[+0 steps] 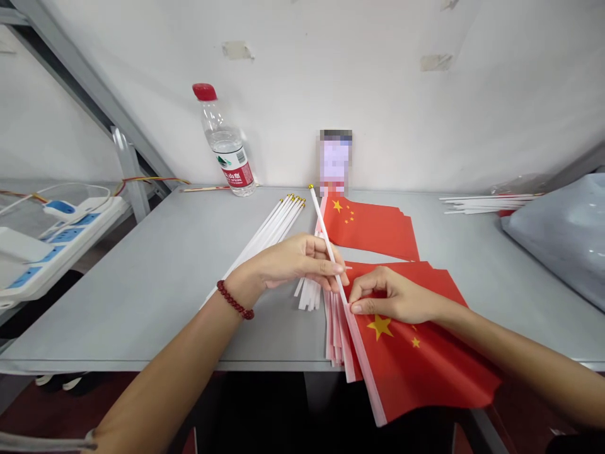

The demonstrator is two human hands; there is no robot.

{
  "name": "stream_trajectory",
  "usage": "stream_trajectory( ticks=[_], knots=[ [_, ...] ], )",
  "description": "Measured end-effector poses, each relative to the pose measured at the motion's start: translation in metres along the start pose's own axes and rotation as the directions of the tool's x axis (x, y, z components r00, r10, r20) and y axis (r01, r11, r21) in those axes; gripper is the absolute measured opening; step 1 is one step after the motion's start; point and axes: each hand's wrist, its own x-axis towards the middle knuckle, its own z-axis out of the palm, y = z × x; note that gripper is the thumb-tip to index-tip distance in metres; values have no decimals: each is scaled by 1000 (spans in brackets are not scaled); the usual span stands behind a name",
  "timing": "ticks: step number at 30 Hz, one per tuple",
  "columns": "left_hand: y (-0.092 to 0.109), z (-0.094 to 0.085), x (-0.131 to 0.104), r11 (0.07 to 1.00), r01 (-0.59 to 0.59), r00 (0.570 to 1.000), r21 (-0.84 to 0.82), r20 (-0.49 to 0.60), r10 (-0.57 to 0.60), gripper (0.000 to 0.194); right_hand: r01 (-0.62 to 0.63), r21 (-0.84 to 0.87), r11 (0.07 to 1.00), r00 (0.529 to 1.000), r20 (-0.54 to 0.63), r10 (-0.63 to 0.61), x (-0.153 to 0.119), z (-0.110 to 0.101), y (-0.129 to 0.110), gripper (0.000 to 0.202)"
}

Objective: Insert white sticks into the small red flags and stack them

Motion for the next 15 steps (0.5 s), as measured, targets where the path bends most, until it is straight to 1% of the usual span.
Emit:
stream_trajectory(
  ticks=[1, 2, 3, 4, 5, 7, 8, 9, 10, 11, 12, 13, 15],
  knots=[
    [0, 0, 0, 1000, 5, 1000, -6, 2, -5, 12, 3, 9, 1000, 1000, 9, -3, 0, 0, 0, 26],
    [0, -1, 0, 999, -12, 999, -29, -36, 11, 12, 3, 17, 1000, 1000, 22, -3, 0, -1, -1, 25],
    [0, -2, 1, 996, -55, 993, -65, -107, 48, 13, 0, 25, 1000, 999, 39, -1, -1, -2, -1, 23],
    [0, -4, 1, 987, -120, 974, -103, -206, 97, 16, -3, 31, 1000, 998, 63, 1, -2, -2, -1, 22],
    [1, -6, 1, 972, -195, 937, -133, -317, 145, 22, -6, 35, 999, 996, 90, 3, -2, -3, -1, 22],
    [3, -11, 1, 930, -340, 825, -141, -519, 223, 39, -10, 36, 999, 990, 139, 5, -4, -4, -1, 22],
    [3, -14, 0, 911, -395, 766, -121, -590, 255, 49, -11, 35, 999, 988, 154, 5, -4, -4, -1, 22],
    [4, -15, 0, 897, -433, 718, -92, -636, 282, 58, -10, 35, 999, 987, 162, 5, -4, -5, 0, 22],
    [5, -16, -1, 890, -452, 686, -60, -660, 304, 64, -11, 34, 999, 987, 161, 5, -4, -5, 0, 22],
    [5, -16, -1, 889, -457, 673, -27, -665, 325, 66, -10, 34, 999, 989, 150, 5, -4, -5, 0, 22],
    [5, -15, -1, 895, -446, 676, 5, -653, 341, 63, -9, 35, 999, 991, 136, 4, -3, -5, 1, 22],
    [4, -13, 0, 904, -426, 688, 43, -634, 355, 57, -9, 36, 999, 993, 118, 4, -3, -5, 1, 22],
    [1, -6, 2, 922, -364, 725, 135, -580, 372, 42, -11, 41, 999, 998, 69, 8, -1, -5, 1, 23]
  ],
)
